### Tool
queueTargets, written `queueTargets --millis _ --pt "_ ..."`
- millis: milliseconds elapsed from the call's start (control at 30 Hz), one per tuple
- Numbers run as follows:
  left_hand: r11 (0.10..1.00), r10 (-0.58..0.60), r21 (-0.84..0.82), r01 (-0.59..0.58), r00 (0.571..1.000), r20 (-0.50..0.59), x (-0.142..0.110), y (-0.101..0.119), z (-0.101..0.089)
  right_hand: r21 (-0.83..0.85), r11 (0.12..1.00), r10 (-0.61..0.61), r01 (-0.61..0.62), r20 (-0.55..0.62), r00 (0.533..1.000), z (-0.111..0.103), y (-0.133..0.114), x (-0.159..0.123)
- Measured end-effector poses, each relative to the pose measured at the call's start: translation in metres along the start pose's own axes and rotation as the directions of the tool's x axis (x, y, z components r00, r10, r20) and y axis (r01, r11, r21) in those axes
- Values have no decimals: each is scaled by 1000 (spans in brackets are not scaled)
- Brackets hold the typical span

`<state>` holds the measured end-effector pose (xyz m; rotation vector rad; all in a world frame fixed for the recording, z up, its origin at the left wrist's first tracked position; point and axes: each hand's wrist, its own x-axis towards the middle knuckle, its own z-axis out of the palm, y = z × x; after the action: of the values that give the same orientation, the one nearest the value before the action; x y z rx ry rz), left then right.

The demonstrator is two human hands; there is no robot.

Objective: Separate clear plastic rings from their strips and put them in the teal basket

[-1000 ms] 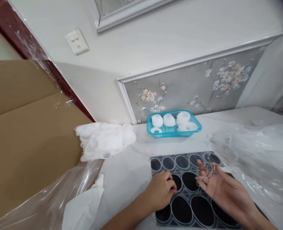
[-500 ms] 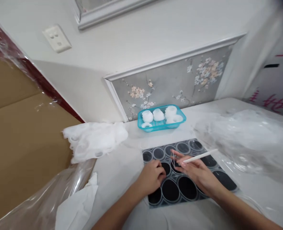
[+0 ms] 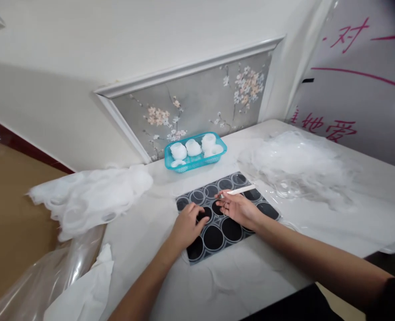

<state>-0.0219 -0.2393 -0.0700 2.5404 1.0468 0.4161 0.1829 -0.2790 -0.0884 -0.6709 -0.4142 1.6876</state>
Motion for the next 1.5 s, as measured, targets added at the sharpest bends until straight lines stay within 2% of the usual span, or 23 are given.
queueTargets --millis 100,200,267,400,533,633,800,867,967,1067,1133,1200,1267,1333,1400,1500 --pt "996 -11 92 21 994 -111 6 -3 5 41 999 31 -31 0 1000 1 0 0" --pt "980 -51 186 72 992 -114 14 -8 8 63 997 51 -51 11 999 5 -1 -2" --pt "978 -78 184 96 991 -106 19 -12 9 73 995 62 -63 20 998 7 -2 -3" --pt "987 -87 128 100 991 -104 22 -21 9 73 990 117 -120 37 992 10 -1 -6" --pt "994 -96 47 102 990 -103 23 -24 7 -17 977 215 -215 70 974 13 3 -10" --pt "995 -97 -31 94 987 -127 23 -16 2 -57 966 255 -251 81 963 15 6 -13" --pt "961 -69 -275 12 977 -202 18 7 -16 44 966 250 -253 68 966 13 7 -13" --pt "943 -30 -331 -29 984 -173 16 11 -23 90 972 212 -217 58 975 11 6 -10" --pt "934 55 -353 -55 998 -8 14 11 -28 143 974 162 -173 89 983 9 -1 -8" --pt "953 25 -302 11 993 116 13 7 -25 149 984 84 -103 127 988 7 -13 -9" --pt "965 -41 -249 82 985 165 12 4 -20 40 998 46 -53 159 986 6 -20 -12" --pt "968 -79 -217 127 973 219 11 3 -14 -216 976 50 -10 183 982 6 -22 -14" --pt "968 -85 -208 140 964 253 11 2 -9 -525 851 104 15 196 975 5 -19 -15" --pt "971 -82 -195 140 957 278 11 3 -6 -728 684 167 48 220 961 4 -14 -14" --pt "974 -72 -185 130 954 291 12 4 -5 -808 581 196 96 254 947 3 -8 -13" --pt "977 -62 -177 120 951 303 12 4 -6 -841 525 197 131 270 943 1 -5 -12"
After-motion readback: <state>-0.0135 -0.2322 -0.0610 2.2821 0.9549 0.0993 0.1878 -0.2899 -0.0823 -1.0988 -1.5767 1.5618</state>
